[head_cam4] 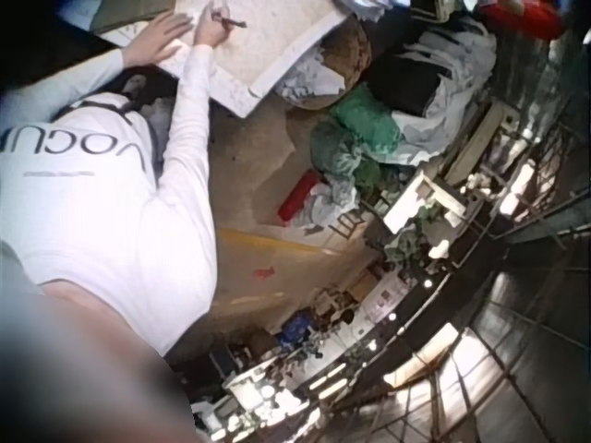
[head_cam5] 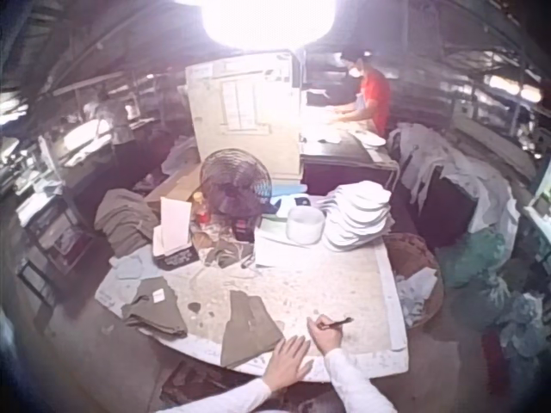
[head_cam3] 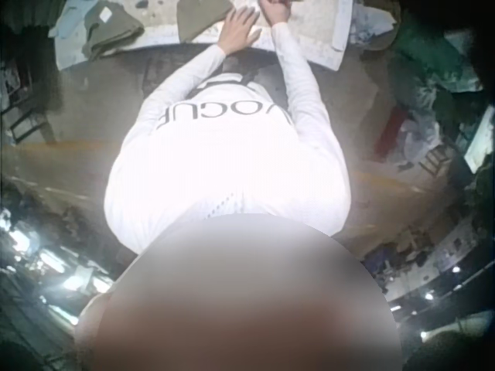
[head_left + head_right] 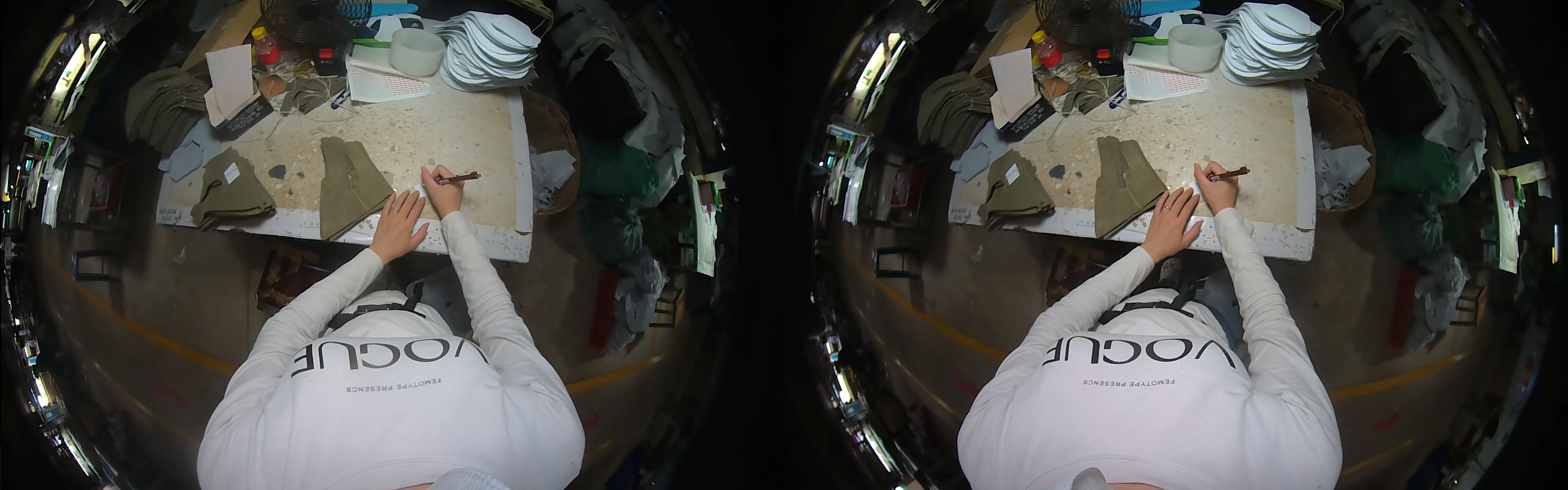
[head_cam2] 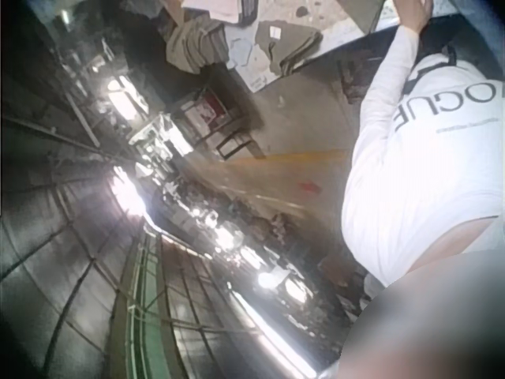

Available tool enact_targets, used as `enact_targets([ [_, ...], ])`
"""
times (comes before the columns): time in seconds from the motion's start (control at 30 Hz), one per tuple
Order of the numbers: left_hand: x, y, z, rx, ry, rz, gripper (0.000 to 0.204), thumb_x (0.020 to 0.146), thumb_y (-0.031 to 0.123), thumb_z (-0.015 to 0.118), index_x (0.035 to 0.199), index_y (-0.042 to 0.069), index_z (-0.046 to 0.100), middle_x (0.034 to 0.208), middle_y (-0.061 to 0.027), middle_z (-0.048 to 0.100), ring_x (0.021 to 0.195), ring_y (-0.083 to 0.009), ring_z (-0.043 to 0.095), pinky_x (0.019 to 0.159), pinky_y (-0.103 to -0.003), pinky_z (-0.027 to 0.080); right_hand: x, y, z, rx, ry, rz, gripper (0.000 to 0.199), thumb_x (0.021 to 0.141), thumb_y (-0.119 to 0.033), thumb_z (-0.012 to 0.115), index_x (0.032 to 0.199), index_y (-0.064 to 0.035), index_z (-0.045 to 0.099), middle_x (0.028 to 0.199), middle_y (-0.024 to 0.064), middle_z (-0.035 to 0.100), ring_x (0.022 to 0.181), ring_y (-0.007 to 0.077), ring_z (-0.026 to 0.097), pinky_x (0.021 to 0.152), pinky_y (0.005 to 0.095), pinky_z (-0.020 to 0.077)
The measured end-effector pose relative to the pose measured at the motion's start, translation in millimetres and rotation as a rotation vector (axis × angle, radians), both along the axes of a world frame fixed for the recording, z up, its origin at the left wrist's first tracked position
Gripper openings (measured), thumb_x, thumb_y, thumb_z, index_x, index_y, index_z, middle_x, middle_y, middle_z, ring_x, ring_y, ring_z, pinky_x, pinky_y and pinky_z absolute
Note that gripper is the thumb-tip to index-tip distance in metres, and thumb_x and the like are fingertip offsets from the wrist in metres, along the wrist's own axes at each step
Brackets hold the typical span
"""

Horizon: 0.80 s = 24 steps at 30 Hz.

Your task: The person folds multiple olive-green fabric pieces on a worktable, aligning edges and stacking them into neat piles. They occasionally use a pen to mark the fabric and handle paper templates and other items on the table.

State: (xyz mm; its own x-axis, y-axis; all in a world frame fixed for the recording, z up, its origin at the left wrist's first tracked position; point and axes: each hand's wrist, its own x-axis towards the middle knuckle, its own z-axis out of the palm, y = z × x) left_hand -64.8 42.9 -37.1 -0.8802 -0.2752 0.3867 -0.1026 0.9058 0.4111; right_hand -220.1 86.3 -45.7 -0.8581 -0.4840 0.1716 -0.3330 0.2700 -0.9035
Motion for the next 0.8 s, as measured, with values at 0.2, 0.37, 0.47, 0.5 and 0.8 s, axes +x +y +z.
enact_targets([
  [0.2,0.5,0.3,2.1,-0.012,0.007,0.006,0.055,0.084,0.034,0.058,0.128,0.002,0.050,0.133,-0.0161,0.048,0.128,-0.0321,0.040,0.110,-0.047,0.024,1.5,-0.2,0.9,-0.058,-0.036,0.039,0.029,0.077,-0.021,0.074,0.064,-0.0029,0.057,0.052,0.0012,0.052,0.048,0.0085,0.046,0.047,0.0261,0.0379],
  [0.37,0.6,0.4,3.3,0.002,0.006,0.010,0.054,0.084,0.034,0.059,0.128,0.003,0.050,0.132,-0.0152,0.048,0.127,-0.0316,0.040,0.110,-0.047,0.024,0.3,-1.1,-4.6,-0.062,-0.020,0.052,0.030,0.079,-0.019,0.073,0.063,-0.0027,0.054,0.051,-0.0014,0.048,0.049,0.0054,0.041,0.047,0.0246,0.0340],
  [0.47,0.2,-0.2,3.4,-0.001,0.002,0.009,0.054,0.084,0.035,0.058,0.128,0.003,0.050,0.132,-0.0150,0.048,0.128,-0.0312,0.040,0.110,-0.047,0.024,-1.3,-1.0,-9.5,-0.002,0.045,0.039,0.027,0.077,-0.021,0.074,0.064,-0.0037,0.058,0.053,0.0041,0.054,0.047,0.0119,0.050,0.048,0.0278,0.0405],
  [0.5,0.2,-0.3,3.4,-0.002,-0.001,0.011,0.055,0.084,0.035,0.058,0.128,0.003,0.049,0.132,-0.0149,0.048,0.128,-0.0311,0.040,0.110,-0.047,0.024,-1.7,-0.7,-11.0,0.005,0.060,0.049,0.026,0.077,-0.021,0.074,0.064,-0.0037,0.058,0.053,0.0044,0.054,0.047,0.0124,0.050,0.048,0.0281,0.0407],
  [0.8,0.2,-0.1,3.6,0.006,-0.003,0.013,0.055,0.084,0.035,0.059,0.128,0.003,0.049,0.132,-0.0147,0.048,0.127,-0.0313,0.040,0.110,-0.047,0.025,-2.9,-0.1,-14.5,-0.052,0.072,0.049,0.024,0.077,-0.018,0.071,0.064,-0.0027,0.057,0.052,0.0048,0.053,0.046,0.0134,0.048,0.047,0.0291,0.0398],
])
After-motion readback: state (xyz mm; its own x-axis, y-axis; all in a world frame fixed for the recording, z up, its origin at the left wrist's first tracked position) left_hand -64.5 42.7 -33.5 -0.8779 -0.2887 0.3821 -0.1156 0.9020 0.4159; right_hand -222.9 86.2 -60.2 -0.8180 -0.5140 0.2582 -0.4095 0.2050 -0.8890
